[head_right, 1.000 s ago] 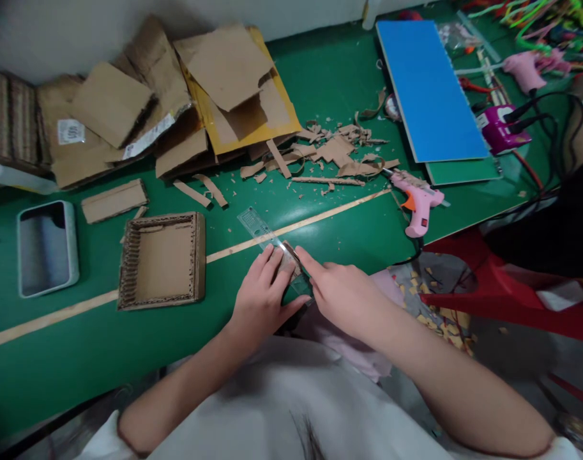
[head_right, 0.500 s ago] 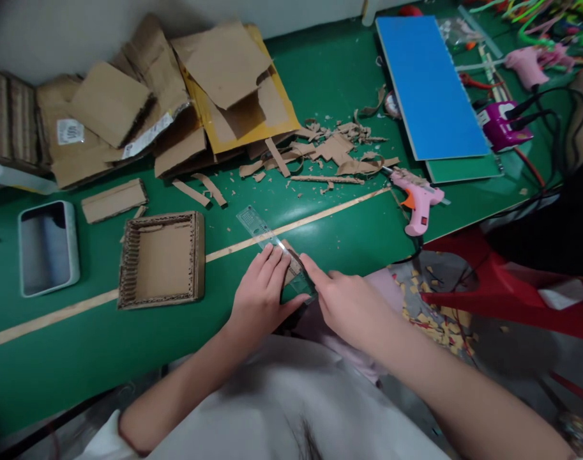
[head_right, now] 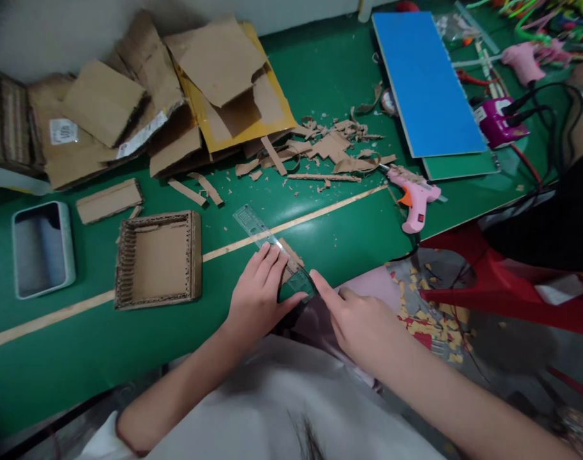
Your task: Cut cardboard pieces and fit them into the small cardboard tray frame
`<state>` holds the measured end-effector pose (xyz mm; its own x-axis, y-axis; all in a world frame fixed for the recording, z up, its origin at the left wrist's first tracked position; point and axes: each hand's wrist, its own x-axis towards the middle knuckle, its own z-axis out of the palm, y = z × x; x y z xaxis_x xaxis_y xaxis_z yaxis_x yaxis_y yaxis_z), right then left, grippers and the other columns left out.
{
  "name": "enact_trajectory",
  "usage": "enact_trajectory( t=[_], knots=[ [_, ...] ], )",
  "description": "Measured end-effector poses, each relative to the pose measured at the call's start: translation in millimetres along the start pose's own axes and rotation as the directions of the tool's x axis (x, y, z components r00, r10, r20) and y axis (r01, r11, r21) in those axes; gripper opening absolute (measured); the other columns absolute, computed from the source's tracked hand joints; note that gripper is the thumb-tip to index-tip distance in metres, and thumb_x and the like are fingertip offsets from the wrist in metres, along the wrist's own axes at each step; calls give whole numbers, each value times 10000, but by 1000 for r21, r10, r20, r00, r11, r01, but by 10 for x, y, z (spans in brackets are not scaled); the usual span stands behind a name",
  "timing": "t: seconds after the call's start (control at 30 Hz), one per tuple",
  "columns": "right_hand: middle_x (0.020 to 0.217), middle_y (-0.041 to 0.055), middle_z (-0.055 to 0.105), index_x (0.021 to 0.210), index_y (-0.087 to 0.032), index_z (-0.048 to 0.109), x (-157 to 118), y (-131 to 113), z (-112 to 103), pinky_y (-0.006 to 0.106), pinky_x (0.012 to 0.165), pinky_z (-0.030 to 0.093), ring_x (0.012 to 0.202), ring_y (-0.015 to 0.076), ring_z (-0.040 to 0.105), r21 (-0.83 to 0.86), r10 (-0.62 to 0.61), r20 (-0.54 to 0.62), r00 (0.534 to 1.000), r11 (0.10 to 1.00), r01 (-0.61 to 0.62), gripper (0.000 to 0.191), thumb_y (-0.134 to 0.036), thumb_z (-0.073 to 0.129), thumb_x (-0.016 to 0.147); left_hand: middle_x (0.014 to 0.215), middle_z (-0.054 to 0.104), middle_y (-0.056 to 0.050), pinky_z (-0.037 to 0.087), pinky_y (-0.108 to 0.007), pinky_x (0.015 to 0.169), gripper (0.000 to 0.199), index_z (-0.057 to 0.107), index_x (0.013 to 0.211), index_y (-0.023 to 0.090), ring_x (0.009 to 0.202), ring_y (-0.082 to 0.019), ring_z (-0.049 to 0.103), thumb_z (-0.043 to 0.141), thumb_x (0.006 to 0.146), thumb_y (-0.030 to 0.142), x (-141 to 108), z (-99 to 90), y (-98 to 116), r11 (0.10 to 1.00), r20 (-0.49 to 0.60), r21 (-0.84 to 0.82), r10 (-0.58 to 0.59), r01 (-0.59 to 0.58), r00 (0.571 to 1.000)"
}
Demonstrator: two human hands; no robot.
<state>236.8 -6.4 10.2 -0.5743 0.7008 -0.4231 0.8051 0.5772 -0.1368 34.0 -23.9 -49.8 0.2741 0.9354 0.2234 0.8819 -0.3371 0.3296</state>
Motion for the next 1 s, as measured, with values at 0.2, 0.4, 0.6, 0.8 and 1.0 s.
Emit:
enact_trajectory(
  t=[0.2,0.4,0.6,0.8,1.0],
  knots=[
    [835,30,677,1424,-293,210,-46,104,-128,267,540,473,634,164,647,182,10,-67,998,983,2,539,-242,335,902,1247,537,-213,376,-467,1043,660,514,1194,7,1253,-342,410,507,818,549,11,2,2,1000,-22,0,7,-7,1000],
    [954,53,693,1416,-281,242,305,2,-269,279,635,504,760,173,663,220,45,-106,993,975,-20,526,-234,341,902,1249,538,-208,395,-497,1018,645,493,1214,38,1261,-348,403,503,820,549,-3,27,-10,1000,-36,-24,5,-6,999],
    [969,66,694,1428,-271,199,516,-90,-215,296,595,480,741,201,670,134,15,-55,998,991,-7,546,-229,328,899,1265,529,-200,384,-483,1032,652,487,1222,43,1273,-339,390,484,824,560,4,34,-15,999,-30,-43,-8,6,1000],
    [906,64,693,1429,-242,190,494,-112,-199,274,556,442,699,190,663,80,8,-30,1000,997,-6,547,-219,311,896,1288,514,-195,364,-474,1050,685,479,1237,25,1282,-341,375,473,825,573,-3,35,-15,999,-7,-42,-8,8,1000],
    [857,69,690,1431,-208,174,482,-131,-183,263,511,400,655,187,652,35,-14,-31,999,999,15,574,-194,321,876,1301,503,-196,363,-479,1049,694,471,1249,30,1286,-343,371,450,832,585,-5,30,-14,999,20,-37,-13,13,1000]
  ],
)
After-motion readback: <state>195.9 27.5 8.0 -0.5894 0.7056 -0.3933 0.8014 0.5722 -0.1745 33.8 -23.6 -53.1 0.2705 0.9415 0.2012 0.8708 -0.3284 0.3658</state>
